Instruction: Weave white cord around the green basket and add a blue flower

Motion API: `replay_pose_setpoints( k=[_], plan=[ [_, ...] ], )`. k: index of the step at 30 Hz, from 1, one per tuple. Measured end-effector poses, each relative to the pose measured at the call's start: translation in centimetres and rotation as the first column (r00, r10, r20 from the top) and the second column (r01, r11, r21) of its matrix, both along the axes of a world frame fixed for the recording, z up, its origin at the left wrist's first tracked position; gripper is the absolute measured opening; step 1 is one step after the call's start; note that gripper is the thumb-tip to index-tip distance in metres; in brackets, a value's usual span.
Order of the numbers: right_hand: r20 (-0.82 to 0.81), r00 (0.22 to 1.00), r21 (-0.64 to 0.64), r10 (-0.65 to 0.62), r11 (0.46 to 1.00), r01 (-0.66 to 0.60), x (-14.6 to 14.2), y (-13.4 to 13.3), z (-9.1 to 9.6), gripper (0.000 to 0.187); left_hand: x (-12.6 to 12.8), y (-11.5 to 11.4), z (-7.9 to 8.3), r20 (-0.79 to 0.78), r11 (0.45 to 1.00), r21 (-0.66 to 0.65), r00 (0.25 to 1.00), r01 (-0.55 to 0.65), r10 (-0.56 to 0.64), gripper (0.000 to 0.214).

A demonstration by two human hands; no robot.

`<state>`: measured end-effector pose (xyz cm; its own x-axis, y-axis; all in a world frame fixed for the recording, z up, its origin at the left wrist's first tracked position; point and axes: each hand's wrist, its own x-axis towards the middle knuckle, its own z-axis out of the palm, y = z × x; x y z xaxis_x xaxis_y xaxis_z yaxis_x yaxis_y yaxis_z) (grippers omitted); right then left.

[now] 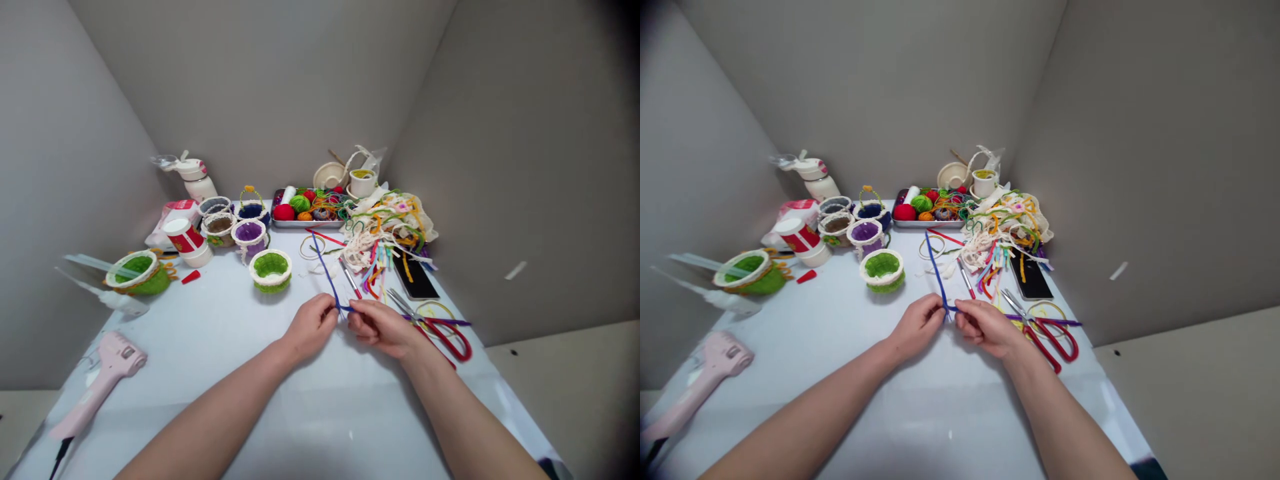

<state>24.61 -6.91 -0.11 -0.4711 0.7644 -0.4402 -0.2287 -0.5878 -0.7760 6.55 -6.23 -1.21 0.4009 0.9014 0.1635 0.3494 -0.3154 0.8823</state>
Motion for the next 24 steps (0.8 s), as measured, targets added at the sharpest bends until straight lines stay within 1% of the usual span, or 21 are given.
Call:
replay_pose_setpoints(
  k=[4,7,9,12,15,17,19,22,24],
  plan=[
    [-0.04,0.999,0.012,-0.007,1.0,0.007,0.0,0.0,0.0,0.045,-0.1,0.0,0.0,-0.045,0.996,0.083,0.999,-0.01,0.014,0.015],
    [-0.074,0.997,-0.019,-0.037,0.999,0.036,-0.1,0.1,0.0,0.044,-0.1,0.2,-0.2,-0.036,0.992,0.122,0.998,-0.039,0.044,0.014],
    [-0.091,0.994,-0.051,-0.056,0.997,0.051,-0.1,0.2,0.0,0.043,-0.2,0.2,-0.3,-0.035,0.991,0.115,0.996,-0.072,0.076,0.014],
    [-0.107,0.991,-0.092,-0.075,0.994,0.065,-0.3,0.2,0.0,0.041,-0.1,0.1,-0.3,-0.033,0.994,0.032,0.994,-0.101,0.102,0.015],
    [-0.122,0.99,-0.095,-0.069,0.994,0.058,-0.7,0.1,-0.2,0.041,0.1,-0.1,-0.4,0.042,0.986,-0.108,0.99,-0.129,0.135,0.015],
    [-0.125,0.991,-0.091,-0.057,0.995,0.046,-0.9,0.1,-0.3,0.04,0.3,0.0,-0.5,0.125,0.964,-0.222,0.977,-0.143,0.174,0.015],
    [-0.125,0.991,-0.096,-0.049,0.995,0.037,-1.1,0.0,-0.5,0.038,0.4,0.1,-0.7,0.205,0.94,-0.309,0.955,-0.146,0.215,0.013],
    [-0.137,0.99,-0.105,-0.044,0.994,0.029,-1.3,-0.1,-0.6,0.038,0.5,0.5,-0.7,0.297,0.915,-0.385,0.922,-0.123,0.249,0.012],
    [-0.155,0.987,-0.122,-0.046,0.992,0.027,-1.4,0.0,-0.7,0.039,0.5,0.6,-0.5,0.323,0.893,-0.439,0.909,-0.102,0.263,0.014]
  ],
)
